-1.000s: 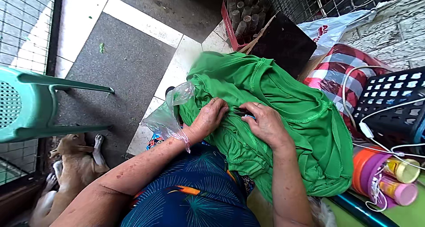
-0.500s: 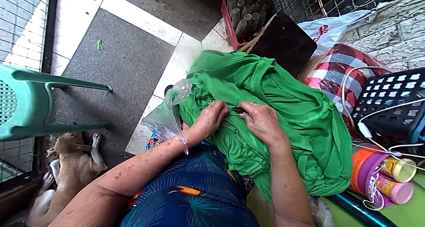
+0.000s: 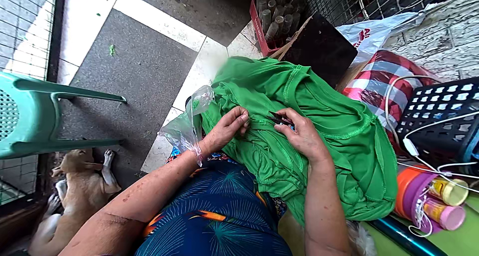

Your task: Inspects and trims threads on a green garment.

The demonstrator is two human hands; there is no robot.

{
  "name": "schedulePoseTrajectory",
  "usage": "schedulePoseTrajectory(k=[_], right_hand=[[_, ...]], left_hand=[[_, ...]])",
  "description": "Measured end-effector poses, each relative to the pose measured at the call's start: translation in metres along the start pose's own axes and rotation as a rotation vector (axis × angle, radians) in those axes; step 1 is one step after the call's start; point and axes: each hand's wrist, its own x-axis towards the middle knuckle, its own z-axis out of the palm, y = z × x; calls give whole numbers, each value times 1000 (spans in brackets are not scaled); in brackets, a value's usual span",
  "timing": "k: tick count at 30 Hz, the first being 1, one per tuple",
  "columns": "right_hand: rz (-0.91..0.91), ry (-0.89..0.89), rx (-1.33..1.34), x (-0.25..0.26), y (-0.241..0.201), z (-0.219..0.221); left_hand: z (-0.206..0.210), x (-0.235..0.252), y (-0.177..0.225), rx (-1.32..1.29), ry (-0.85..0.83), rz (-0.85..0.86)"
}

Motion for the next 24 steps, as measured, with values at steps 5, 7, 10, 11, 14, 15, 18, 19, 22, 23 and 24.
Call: schedulePoseTrajectory(k=[5, 7, 10, 11, 14, 15, 18, 19, 22, 23, 24], right_hand=[[-10, 26, 27, -2, 1, 1], [-37, 33, 44, -3, 2, 1], [-151, 57, -21, -1, 3, 6], [-184, 59, -69, 0, 1, 7], [-222, 36, -209, 3, -10, 6], [-226, 31, -244, 4, -13, 6], [-237, 30, -324, 8, -17, 11], [-241, 32, -338, 9, -17, 12], [-264, 57, -354, 10, -14, 15], [-261, 67, -341, 9, -12, 16], [-254, 80, -318, 8, -11, 15]], left_hand=[[-10, -4, 5, -254, -41, -45], [-12, -7, 5, -171, -13, -54], [-8, -10, 8, 29, 19, -60], [-6, -10, 9, 76, 19, -59], [-2, -8, 13, 118, -1, -45], [-1, -7, 14, 116, -18, -37], [-1, -8, 16, 138, -84, -17], [-1, -9, 17, 156, -109, -14], [0, -12, 16, 210, -172, -2], [-1, -13, 15, 229, -182, 10], [-1, -13, 16, 258, -185, 25]])
